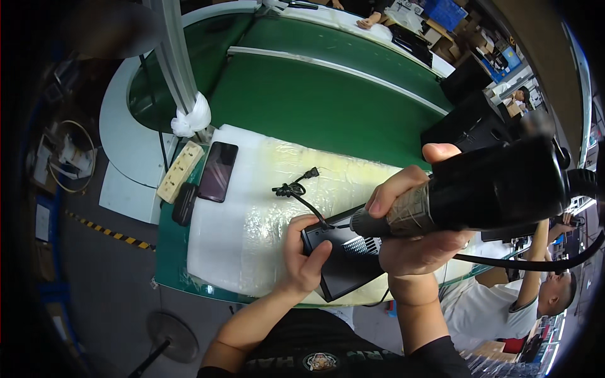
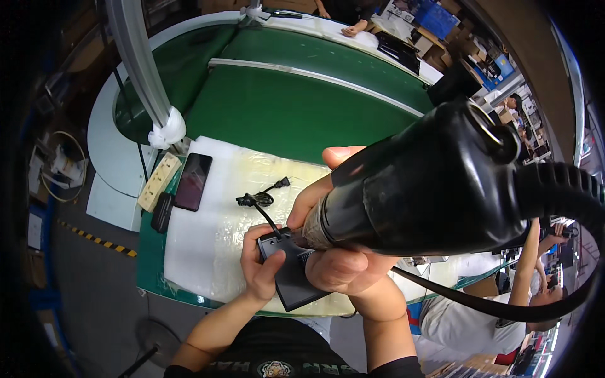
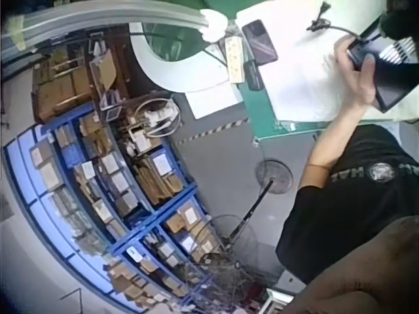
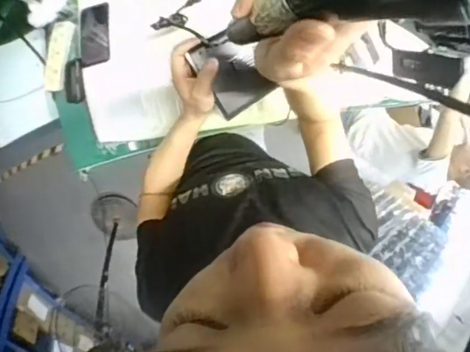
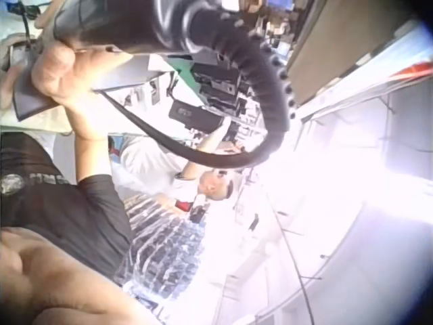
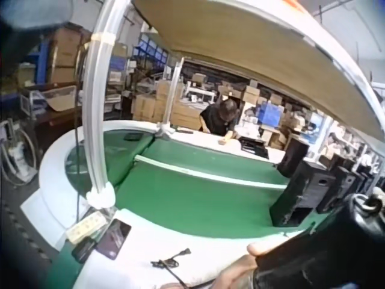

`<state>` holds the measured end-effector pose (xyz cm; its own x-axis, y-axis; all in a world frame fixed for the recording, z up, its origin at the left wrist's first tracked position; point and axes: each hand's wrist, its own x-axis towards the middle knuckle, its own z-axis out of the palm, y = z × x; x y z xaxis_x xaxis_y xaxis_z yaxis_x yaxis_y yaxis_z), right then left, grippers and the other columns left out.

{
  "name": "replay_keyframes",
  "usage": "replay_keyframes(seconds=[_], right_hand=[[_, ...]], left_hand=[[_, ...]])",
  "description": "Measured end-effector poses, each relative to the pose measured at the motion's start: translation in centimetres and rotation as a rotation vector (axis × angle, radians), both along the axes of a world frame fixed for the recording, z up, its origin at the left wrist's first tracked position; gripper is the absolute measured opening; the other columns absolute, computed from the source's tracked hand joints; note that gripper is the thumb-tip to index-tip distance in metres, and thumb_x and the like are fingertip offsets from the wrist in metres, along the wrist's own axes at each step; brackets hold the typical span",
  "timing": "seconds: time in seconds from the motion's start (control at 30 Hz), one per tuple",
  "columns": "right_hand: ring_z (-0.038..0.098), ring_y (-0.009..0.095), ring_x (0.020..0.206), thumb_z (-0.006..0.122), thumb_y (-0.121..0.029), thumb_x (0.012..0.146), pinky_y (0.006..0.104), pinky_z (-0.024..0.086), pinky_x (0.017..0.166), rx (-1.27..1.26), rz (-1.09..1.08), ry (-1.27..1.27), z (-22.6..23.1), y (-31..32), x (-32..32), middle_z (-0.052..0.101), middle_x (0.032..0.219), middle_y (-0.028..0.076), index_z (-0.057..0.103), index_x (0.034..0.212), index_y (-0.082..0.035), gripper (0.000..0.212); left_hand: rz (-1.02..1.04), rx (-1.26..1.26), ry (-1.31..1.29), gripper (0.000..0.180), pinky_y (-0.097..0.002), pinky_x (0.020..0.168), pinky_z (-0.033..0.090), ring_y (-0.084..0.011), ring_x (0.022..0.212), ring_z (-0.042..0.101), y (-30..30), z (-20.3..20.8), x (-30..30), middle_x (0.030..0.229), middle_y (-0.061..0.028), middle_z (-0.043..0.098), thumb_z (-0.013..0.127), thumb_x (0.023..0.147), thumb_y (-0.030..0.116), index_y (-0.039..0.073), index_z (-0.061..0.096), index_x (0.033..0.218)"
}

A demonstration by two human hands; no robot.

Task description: Secure a panel onto an electronic chassis using an electric screwdriver on an assembly line.

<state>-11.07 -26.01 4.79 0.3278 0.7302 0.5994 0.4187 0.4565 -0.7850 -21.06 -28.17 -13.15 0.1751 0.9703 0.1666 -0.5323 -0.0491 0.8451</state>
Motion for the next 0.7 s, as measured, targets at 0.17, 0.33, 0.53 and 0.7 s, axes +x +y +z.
replay_keyframes(seconds=[0.17, 0.33, 0.53, 0.7], right_hand=[[0.053, 0.015, 0.050, 0.040, -0.081, 0.086, 0.0240, 0.045, 0.050, 0.046, -0.026, -0.018, -0.5, 0.4, -0.3, 0.056, 0.062, 0.011, 0.037, 0.130, 0.007, 0.098], [0.056, 0.014, 0.052, 0.039, -0.072, 0.092, 0.0223, 0.044, 0.046, 0.158, -0.044, -0.036, 0.0, 0.7, -0.5, 0.057, 0.105, 0.022, 0.030, 0.133, 0.008, 0.090], [0.058, 0.014, 0.054, 0.036, -0.066, 0.096, 0.0210, 0.044, 0.045, 0.248, 0.012, -0.137, -1.0, 1.7, -0.4, 0.049, 0.125, 0.023, 0.021, 0.138, 0.003, 0.082], [0.057, 0.014, 0.054, 0.036, -0.070, 0.094, 0.0216, 0.045, 0.047, 0.202, 0.022, -0.105, -0.4, 1.2, -0.5, 0.050, 0.124, 0.022, 0.027, 0.135, 0.007, 0.088]], left_hand=[[0.028, 0.036, 0.052, 0.045, -0.0328, 0.099, 0.039, -0.0234, 0.110, 0.051, 0.2, -0.5, -0.4, 0.121, -0.0177, 0.050, 0.066, 0.085, 0.010, -0.005, 0.048, 0.123], [0.038, 0.044, 0.058, 0.046, -0.0326, 0.098, 0.040, -0.0231, 0.108, 0.051, 0.2, -0.2, -0.4, 0.120, -0.0171, 0.050, 0.066, 0.084, 0.011, -0.005, 0.048, 0.123], [0.042, 0.062, 0.074, 0.045, -0.0324, 0.096, 0.040, -0.0225, 0.107, 0.051, 0.2, 0.0, -0.2, 0.119, -0.0167, 0.050, 0.066, 0.085, 0.014, -0.005, 0.048, 0.122], [0.103, 0.117, 0.127, 0.045, -0.0345, 0.096, 0.041, -0.0242, 0.106, 0.052, 0.3, 0.2, -0.2, 0.118, -0.0170, 0.051, 0.066, 0.086, 0.016, -0.005, 0.049, 0.122]])
